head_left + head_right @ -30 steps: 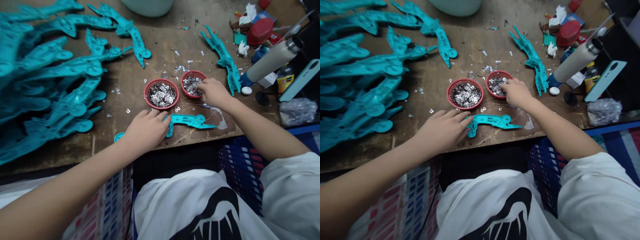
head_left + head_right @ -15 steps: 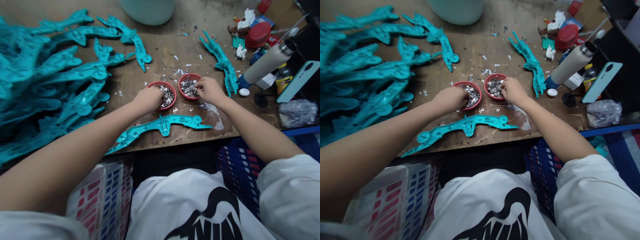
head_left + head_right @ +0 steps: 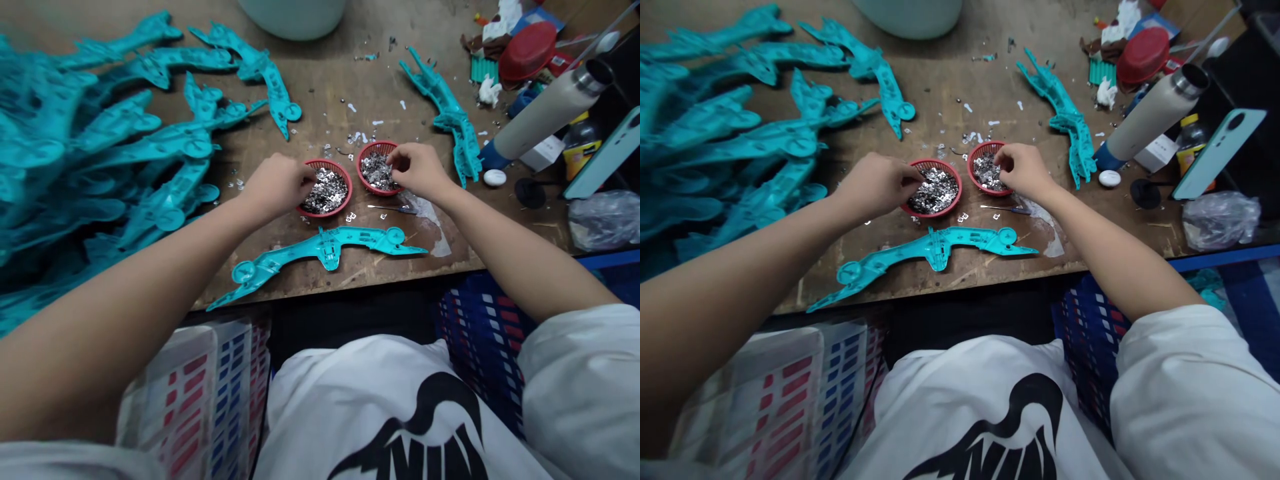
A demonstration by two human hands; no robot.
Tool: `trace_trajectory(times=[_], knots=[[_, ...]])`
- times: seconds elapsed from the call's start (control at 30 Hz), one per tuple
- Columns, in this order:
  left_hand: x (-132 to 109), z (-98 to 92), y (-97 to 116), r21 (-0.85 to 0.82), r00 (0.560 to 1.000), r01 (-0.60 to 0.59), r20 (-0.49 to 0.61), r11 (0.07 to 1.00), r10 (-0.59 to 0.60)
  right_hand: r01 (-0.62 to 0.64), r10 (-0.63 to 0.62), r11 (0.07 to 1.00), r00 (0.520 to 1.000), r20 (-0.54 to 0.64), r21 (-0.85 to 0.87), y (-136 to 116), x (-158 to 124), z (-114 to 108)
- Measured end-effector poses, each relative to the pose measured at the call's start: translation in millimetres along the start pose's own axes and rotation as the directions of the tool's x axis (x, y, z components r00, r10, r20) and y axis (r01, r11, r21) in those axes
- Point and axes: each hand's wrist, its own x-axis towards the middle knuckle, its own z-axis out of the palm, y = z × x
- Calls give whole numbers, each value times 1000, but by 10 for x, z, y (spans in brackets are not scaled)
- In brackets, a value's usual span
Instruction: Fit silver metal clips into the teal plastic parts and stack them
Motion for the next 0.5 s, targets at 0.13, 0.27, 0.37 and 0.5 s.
trace_trajectory(times=[0.13,0.27,0.37,0.5], knots=[[-71,-5,195,-126,995,88,-31,988,-92,-32,23,971,999,37,239,-105,-6,60],[-227,-46,695,-754,963,108,-82,647,-256,44,-58,922,998,25,385,-314,-100,98],[-303,-71,1090,-962,959,171,114,213,-259,216,-218,926,976,-28,311,-501,-242,70],[-338,-69,1295,-984,969,178,175,3,-177,489,-490,872,871,41,40,-659,-391,-6]])
